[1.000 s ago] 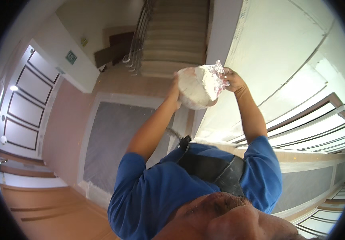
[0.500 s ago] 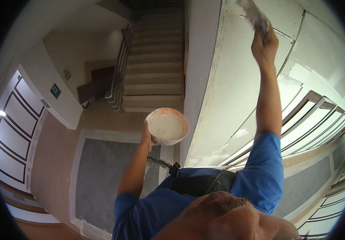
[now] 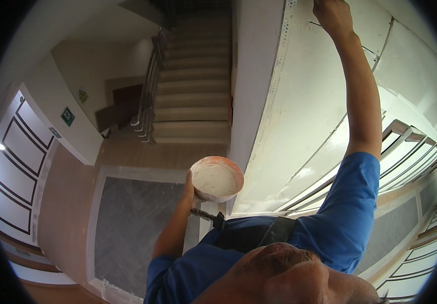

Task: The person applies white plaster to a ceiling using a trowel and a bucket while standing on a ladder. The person repeatedly scoops plaster from the bucket and spreads it onto the ceiling surface.

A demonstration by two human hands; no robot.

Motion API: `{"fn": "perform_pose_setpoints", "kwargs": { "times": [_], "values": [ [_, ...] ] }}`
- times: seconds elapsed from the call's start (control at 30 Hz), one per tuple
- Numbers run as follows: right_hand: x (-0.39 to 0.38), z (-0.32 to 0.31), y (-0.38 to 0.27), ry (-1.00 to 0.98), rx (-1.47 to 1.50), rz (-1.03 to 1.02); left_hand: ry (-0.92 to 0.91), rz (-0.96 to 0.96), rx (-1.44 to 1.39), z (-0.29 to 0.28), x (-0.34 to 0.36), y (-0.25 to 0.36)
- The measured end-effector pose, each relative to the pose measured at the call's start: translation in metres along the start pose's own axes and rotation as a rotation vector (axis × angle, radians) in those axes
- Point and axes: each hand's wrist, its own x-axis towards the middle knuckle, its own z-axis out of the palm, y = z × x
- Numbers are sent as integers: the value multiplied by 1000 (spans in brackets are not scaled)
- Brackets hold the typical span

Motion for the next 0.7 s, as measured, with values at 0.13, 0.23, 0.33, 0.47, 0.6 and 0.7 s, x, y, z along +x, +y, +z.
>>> {"fn": "perform_pose_setpoints", "kwargs": {
  "times": [0.13, 0.23, 0.33, 0.47, 0.6, 0.7],
  "values": [
    [-27, 4, -15, -103, -40, 17, 28, 149, -10, -4, -5, 8],
    [-46, 8, -26, -182, -164, 18, 113, 77, -14, -1, -18, 22],
    [-57, 10, -33, -287, -126, 84, 102, 5, -52, 3, -34, 31],
    [-81, -3, -38, -25, -116, -38, 83, -6, -137, 5, -43, 24],
    [-97, -33, -33, -189, 87, 117, 70, 19, -125, -3, -37, 9],
    [-66, -52, -17, -30, 219, 159, 52, 57, -165, -10, -26, 1]
  ]
}}
